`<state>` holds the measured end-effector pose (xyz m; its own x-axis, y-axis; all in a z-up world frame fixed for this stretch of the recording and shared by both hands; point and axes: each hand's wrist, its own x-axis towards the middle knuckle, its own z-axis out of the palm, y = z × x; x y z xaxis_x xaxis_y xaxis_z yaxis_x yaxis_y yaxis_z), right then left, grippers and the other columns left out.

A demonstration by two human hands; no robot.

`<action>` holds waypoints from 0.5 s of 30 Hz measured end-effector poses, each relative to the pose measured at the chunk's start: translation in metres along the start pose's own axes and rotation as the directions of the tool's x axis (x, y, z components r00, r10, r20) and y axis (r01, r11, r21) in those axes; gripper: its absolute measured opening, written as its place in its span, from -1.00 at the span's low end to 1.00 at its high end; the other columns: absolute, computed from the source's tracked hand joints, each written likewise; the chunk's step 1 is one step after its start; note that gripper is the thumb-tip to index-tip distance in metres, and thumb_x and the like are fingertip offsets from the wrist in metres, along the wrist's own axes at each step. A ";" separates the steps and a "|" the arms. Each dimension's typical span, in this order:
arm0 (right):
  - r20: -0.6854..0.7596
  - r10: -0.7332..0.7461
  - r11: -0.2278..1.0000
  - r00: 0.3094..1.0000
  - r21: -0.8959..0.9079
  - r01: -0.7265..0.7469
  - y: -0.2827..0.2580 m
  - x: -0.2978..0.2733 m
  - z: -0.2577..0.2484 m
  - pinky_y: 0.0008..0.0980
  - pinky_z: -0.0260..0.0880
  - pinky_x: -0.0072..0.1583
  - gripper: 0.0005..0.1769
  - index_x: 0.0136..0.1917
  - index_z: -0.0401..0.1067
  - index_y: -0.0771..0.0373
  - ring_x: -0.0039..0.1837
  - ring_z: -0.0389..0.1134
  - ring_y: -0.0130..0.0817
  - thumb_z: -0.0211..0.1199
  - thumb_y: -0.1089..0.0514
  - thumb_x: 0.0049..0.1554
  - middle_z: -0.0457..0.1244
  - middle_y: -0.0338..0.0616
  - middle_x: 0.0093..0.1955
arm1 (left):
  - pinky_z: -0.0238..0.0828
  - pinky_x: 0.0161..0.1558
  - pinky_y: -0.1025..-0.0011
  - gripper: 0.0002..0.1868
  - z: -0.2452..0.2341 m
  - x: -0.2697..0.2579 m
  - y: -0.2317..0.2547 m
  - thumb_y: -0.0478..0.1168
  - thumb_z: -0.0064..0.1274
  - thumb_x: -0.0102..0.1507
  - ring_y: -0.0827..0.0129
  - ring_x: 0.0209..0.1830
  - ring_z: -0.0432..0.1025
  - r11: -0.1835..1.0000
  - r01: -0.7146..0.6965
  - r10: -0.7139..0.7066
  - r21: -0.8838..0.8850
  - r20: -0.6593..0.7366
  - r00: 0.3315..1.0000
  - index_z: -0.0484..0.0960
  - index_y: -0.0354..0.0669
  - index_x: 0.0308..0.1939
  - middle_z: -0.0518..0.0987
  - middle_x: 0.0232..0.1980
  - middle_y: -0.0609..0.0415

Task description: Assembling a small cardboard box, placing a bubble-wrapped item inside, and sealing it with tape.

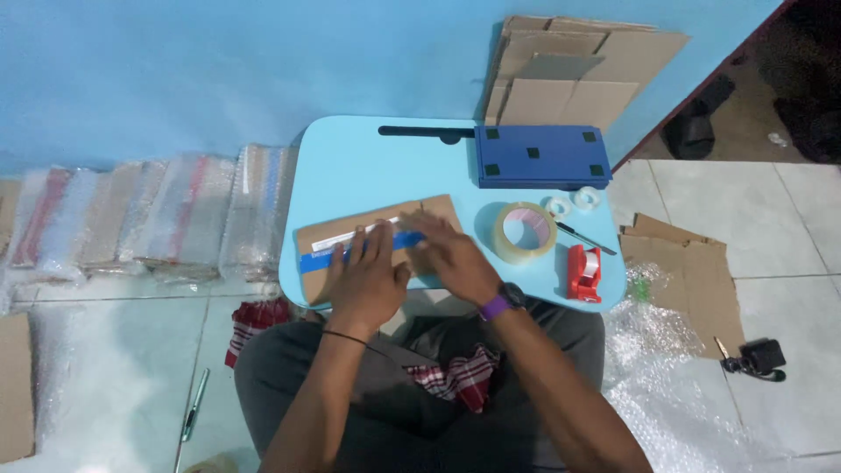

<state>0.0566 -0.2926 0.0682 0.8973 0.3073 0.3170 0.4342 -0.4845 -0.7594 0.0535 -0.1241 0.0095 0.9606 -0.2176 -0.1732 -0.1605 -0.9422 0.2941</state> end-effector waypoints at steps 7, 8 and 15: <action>-0.249 0.493 0.867 0.833 0.215 -0.449 0.011 -0.071 0.017 0.11 0.37 0.33 -0.59 0.37 0.43 0.29 0.28 0.43 0.13 0.02 0.20 0.30 0.40 0.19 0.20 | 0.22 0.12 -0.09 -0.10 -0.005 -0.011 0.006 0.42 -0.06 0.26 -0.26 0.26 0.29 0.976 0.173 -0.139 0.129 -0.237 0.961 0.32 -0.07 0.50 0.37 0.28 -0.19; -0.179 0.526 0.840 0.831 0.262 -0.476 0.001 -0.071 0.019 0.18 0.37 0.30 -0.53 0.46 0.29 0.34 0.30 0.38 0.24 -0.02 0.17 0.32 0.34 0.33 0.25 | 0.19 0.16 -0.12 -0.15 -0.017 -0.011 0.011 0.37 -0.07 0.28 -0.26 0.26 0.29 0.981 0.185 -0.175 0.049 -0.165 0.971 0.32 -0.02 0.51 0.40 0.27 -0.18; -0.040 0.519 0.847 0.854 0.158 -0.507 0.040 -0.053 0.019 0.17 0.30 0.36 -0.39 0.54 0.22 0.39 0.45 0.23 0.25 0.02 0.20 0.25 0.19 0.32 0.48 | 0.37 0.19 -0.14 -0.19 -0.011 -0.007 -0.011 0.24 -0.15 0.36 -0.31 0.33 0.38 0.886 0.296 -0.261 -0.358 0.143 0.955 0.15 -0.04 0.60 0.45 0.28 -0.29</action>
<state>0.0249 -0.3130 0.0104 0.9947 -0.0218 -0.1006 -0.1000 -0.4368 -0.8940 0.0513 -0.1098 0.0178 0.9264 0.0019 -0.3766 0.2235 -0.8076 0.5458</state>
